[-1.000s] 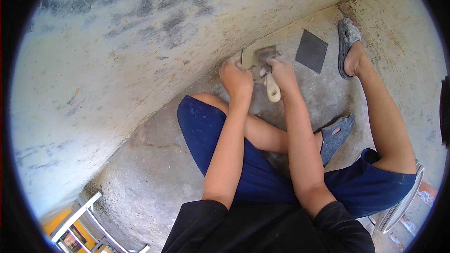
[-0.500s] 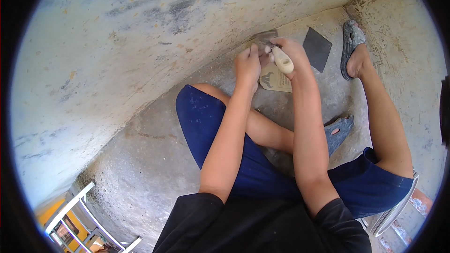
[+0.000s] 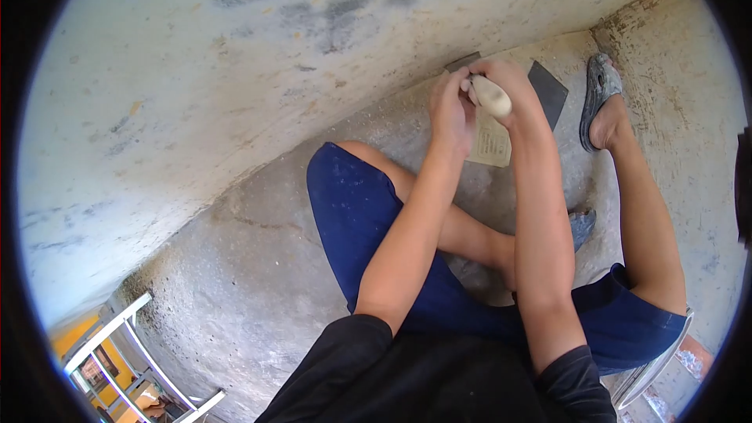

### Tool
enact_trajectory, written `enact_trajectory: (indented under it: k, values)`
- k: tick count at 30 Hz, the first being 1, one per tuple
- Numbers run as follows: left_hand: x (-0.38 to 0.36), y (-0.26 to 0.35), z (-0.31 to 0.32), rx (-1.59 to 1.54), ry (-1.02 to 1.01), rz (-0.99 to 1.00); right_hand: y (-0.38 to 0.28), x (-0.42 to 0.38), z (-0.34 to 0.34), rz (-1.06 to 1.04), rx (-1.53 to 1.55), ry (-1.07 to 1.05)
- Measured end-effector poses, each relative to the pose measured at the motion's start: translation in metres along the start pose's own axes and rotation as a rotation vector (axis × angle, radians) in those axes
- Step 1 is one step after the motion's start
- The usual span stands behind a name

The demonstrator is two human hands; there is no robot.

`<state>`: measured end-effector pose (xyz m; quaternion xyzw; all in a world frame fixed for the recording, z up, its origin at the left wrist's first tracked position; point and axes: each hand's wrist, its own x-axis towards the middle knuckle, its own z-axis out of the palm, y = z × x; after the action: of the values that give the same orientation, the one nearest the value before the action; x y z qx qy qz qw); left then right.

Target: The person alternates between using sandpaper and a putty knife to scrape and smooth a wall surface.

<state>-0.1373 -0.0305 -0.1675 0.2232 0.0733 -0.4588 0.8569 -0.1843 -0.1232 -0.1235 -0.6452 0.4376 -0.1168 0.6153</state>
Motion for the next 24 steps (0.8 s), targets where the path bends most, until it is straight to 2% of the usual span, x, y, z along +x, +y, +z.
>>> enact_trajectory:
  k: [1, 2, 4, 5, 7, 8, 10, 12, 15, 17, 18, 20, 21, 22, 24]
  values:
    - [-0.005, 0.001, 0.005, 0.014, -0.004, 0.018, -0.002, -0.005, 0.000, -0.171, -0.291, 0.016]
    - [0.001, -0.004, -0.004, 0.009, 0.003, 0.019, 0.002, 0.000, 0.002, -0.167, -0.296, 0.010]
    - [0.012, -0.013, -0.026, -0.043, -0.068, 0.072, 0.011, 0.010, 0.006, 0.137, 0.188, -0.065]
    - [0.010, -0.014, -0.025, -0.044, -0.080, 0.077, 0.011, 0.006, 0.004, 0.125, 0.187, -0.064]
    - [-0.010, -0.002, -0.004, -0.029, -0.012, 0.049, 0.005, -0.015, 0.007, -0.351, -0.503, 0.013]
    - [-0.004, 0.000, -0.002, -0.030, -0.016, 0.054, 0.000, -0.009, 0.009, -0.358, -0.504, 0.013]
    - [0.000, -0.008, -0.017, -0.017, -0.033, 0.114, 0.007, -0.006, 0.013, -0.032, -0.043, -0.002]
    - [0.000, -0.005, -0.010, -0.012, -0.068, 0.118, 0.002, -0.008, 0.011, -0.105, -0.128, -0.002]
    - [-0.009, 0.004, 0.010, 0.000, -0.008, 0.122, -0.006, -0.013, 0.009, -0.164, -0.031, 0.069]
    - [0.001, -0.006, -0.013, 0.037, -0.077, 0.151, 0.004, -0.008, 0.004, -0.067, -0.112, -0.059]
    - [-0.003, -0.005, -0.010, 0.037, -0.089, 0.154, 0.002, -0.014, 0.003, -0.079, -0.112, -0.054]
    - [-0.012, 0.001, 0.000, 0.075, -0.050, 0.136, -0.005, -0.025, 0.003, -0.473, -0.681, 0.068]
    - [-0.003, 0.002, 0.001, 0.070, -0.056, 0.144, 0.004, -0.016, 0.006, -0.220, -0.125, 0.092]
    - [0.003, 0.001, -0.003, 0.077, -0.075, 0.172, 0.004, -0.011, 0.006, -0.216, -0.129, 0.088]
    - [-0.010, -0.008, -0.011, 0.085, -0.078, 0.181, 0.005, -0.006, 0.002, -0.073, -0.173, -0.014]
